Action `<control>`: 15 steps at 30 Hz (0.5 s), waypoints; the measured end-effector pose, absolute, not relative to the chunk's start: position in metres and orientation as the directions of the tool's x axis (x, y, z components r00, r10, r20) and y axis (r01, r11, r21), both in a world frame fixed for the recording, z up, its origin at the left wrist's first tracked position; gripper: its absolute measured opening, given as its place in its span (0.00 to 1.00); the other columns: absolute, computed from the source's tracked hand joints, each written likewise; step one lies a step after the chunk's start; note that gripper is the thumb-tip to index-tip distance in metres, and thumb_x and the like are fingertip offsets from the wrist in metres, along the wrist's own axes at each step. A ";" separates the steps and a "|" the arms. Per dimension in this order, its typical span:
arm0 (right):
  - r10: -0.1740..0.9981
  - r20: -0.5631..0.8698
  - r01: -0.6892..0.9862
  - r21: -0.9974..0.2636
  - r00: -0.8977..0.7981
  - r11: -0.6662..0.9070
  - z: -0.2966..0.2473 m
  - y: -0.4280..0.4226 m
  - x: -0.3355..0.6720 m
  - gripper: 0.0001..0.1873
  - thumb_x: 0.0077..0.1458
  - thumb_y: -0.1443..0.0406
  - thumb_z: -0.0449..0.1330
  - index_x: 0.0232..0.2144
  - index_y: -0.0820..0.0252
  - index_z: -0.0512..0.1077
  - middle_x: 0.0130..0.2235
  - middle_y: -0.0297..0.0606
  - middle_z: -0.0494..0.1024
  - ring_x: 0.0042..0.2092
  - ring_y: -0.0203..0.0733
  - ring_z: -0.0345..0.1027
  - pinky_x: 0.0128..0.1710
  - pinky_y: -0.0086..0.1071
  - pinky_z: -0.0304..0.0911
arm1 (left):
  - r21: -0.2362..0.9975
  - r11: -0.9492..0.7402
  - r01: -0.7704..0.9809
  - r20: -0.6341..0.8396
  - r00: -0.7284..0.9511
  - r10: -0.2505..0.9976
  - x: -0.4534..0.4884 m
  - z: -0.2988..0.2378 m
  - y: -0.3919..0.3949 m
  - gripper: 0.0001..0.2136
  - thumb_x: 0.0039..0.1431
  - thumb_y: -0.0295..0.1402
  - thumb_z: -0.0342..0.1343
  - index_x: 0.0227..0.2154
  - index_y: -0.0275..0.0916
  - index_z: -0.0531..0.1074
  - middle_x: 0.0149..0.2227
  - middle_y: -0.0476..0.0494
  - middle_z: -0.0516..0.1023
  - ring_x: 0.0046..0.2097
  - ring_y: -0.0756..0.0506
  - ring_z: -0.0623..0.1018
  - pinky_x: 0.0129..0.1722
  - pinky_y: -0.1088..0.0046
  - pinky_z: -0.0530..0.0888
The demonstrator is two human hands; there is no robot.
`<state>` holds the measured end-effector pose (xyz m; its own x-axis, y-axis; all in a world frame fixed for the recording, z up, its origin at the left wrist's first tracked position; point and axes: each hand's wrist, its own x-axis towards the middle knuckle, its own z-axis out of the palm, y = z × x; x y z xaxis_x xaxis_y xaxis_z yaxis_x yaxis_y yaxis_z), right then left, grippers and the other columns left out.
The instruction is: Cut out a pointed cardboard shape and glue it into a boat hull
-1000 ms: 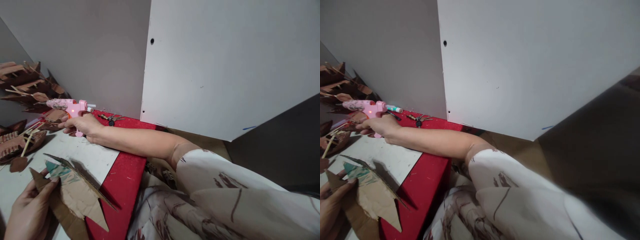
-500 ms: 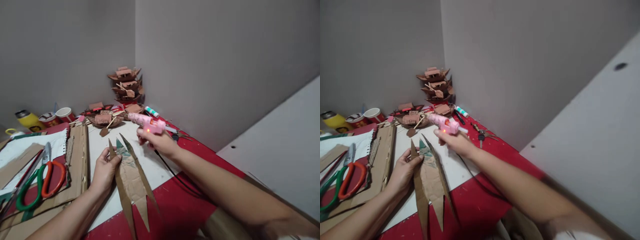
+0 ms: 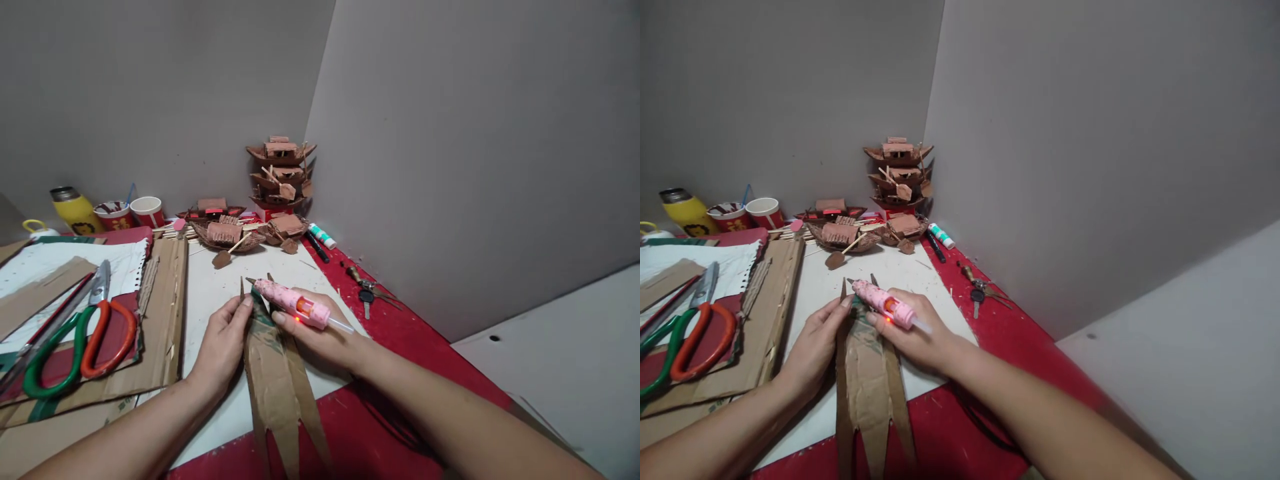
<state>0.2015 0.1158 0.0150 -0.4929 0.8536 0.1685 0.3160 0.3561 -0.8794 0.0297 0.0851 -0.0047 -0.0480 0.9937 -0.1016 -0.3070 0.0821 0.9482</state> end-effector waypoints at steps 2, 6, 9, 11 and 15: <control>0.838 0.201 0.362 -0.833 -0.507 0.418 0.014 0.116 0.203 0.13 0.57 0.57 0.59 0.40 0.55 0.76 0.35 0.41 0.76 0.44 0.48 0.71 0.42 0.38 0.66 | 0.956 0.054 -0.287 -0.079 -0.077 0.994 0.028 -0.004 0.086 0.14 0.52 0.44 0.61 0.35 0.38 0.79 0.35 0.44 0.81 0.39 0.44 0.77 0.42 0.71 0.71; 0.828 0.233 0.434 -0.761 -0.510 0.482 0.014 0.115 0.207 0.11 0.58 0.56 0.57 0.32 0.57 0.73 0.29 0.36 0.72 0.32 0.40 0.67 0.33 0.32 0.62 | 0.966 0.031 -0.256 -0.060 -0.103 0.993 0.027 -0.006 0.087 0.13 0.54 0.43 0.60 0.34 0.39 0.79 0.36 0.46 0.81 0.39 0.44 0.77 0.42 0.71 0.71; 0.817 0.255 0.477 -0.707 -0.517 0.522 0.016 0.114 0.208 0.12 0.59 0.57 0.56 0.29 0.57 0.70 0.27 0.34 0.69 0.28 0.37 0.63 0.29 0.30 0.58 | 0.966 0.061 -0.250 -0.092 -0.115 0.989 0.026 -0.008 0.088 0.14 0.53 0.44 0.59 0.35 0.39 0.78 0.35 0.46 0.81 0.37 0.44 0.77 0.40 0.71 0.72; 0.815 0.260 0.480 -0.700 -0.518 0.528 0.018 0.113 0.208 0.12 0.58 0.57 0.57 0.27 0.57 0.70 0.26 0.34 0.69 0.27 0.36 0.62 0.29 0.31 0.58 | 0.964 0.081 -0.254 -0.123 -0.155 0.980 0.025 -0.009 0.089 0.14 0.51 0.44 0.61 0.33 0.39 0.76 0.34 0.47 0.81 0.36 0.45 0.77 0.39 0.72 0.71; 0.821 0.217 0.295 -0.860 -0.528 0.417 0.024 0.110 0.210 0.10 0.56 0.56 0.58 0.34 0.54 0.75 0.30 0.37 0.74 0.33 0.41 0.68 0.36 0.34 0.63 | 0.960 0.102 -0.261 -0.155 -0.192 0.969 0.022 -0.008 0.091 0.15 0.46 0.46 0.64 0.30 0.39 0.73 0.29 0.49 0.79 0.30 0.47 0.76 0.33 0.75 0.70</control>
